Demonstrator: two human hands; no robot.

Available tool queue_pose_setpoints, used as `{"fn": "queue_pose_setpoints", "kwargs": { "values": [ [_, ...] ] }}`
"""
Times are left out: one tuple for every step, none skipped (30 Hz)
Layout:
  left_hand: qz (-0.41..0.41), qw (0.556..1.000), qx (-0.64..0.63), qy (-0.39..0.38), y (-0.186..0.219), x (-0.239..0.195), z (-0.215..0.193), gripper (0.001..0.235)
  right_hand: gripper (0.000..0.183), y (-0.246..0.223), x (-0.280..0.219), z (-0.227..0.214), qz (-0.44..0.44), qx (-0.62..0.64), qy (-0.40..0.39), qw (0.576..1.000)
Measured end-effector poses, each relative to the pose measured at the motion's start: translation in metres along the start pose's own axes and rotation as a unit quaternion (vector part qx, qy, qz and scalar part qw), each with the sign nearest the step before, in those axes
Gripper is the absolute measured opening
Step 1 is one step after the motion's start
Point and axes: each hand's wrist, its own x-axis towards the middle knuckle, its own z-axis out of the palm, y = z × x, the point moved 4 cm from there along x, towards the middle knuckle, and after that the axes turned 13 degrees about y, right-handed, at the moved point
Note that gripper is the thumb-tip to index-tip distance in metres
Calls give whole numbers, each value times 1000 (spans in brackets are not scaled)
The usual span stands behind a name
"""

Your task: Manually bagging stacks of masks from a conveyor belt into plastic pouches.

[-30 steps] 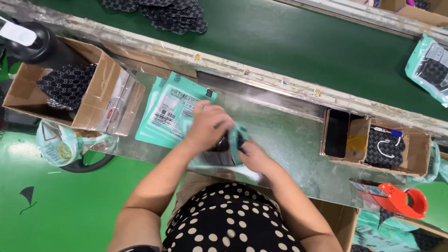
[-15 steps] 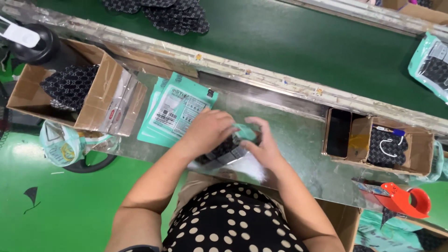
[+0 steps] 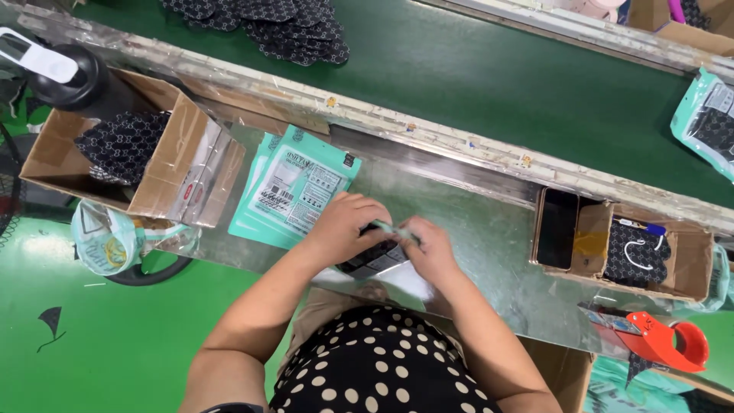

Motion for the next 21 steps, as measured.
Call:
{"fn": "queue_pose_setpoints", "kwargs": {
  "values": [
    [-1,1000,-1,-1,-4,-2,1,18,12,-2,1,-2,1,0,0,1000],
    [-20,1000,16,-11,-10,-5,2,15,11,-6,1,-3,-18,0,-19,1000],
    [-39,999,32,-20,-16,-7,4,14,11,-9,3,-4,-38,0,-37,999],
    [-39,999,32,-20,-18,-8,3,14,11,-6,2,-3,-38,-1,-38,999],
    [-46,999,25,2,-20,-7,1,16,13,-2,3,-3,-46,-37,-38,998],
    [-52,998,17,24,-23,-7,-1,18,17,2,4,-3,-55,-72,-38,995],
    [-53,998,18,25,-24,-4,-3,18,17,5,5,-5,-56,-73,-39,995],
    [-71,997,12,21,-26,-2,-4,15,20,9,6,-6,-60,-85,-43,994],
    [-90,996,7,16,-28,0,-5,13,23,12,6,-7,-64,-96,-47,992],
    [-91,996,7,17,-38,1,-7,13,23,26,3,-9,-64,-96,-47,992],
    [-96,994,-10,49,-49,3,-11,16,19,42,1,-14,-36,-72,-18,997],
    [-101,991,-26,82,-60,4,-15,20,16,57,0,-19,-7,-49,12,999],
    [-102,991,-25,84,-73,12,-22,20,16,67,-3,-21,-9,-49,10,999],
    [-104,985,9,135,-87,19,-34,30,12,86,-5,-36,120,45,155,980],
    [-105,976,43,185,-100,26,-45,42,12,106,-12,-47,242,136,294,915],
    [-105,976,44,188,-123,34,-50,42,12,95,-9,-49,240,136,291,916],
    [-71,967,109,218,-144,43,-58,52,10,86,-7,-52,251,195,330,889],
    [-36,953,174,246,-164,52,-65,64,15,77,-5,-54,260,254,366,857],
    [-33,953,174,247,-179,65,-67,64,15,85,-11,-48,257,255,368,857],
    [-38,949,189,250,-193,79,-69,74,14,79,-11,-43,97,-1,307,947],
    [-43,945,203,254,-208,94,-70,84,15,74,-13,-31,-74,-261,219,937]
  ]
}}
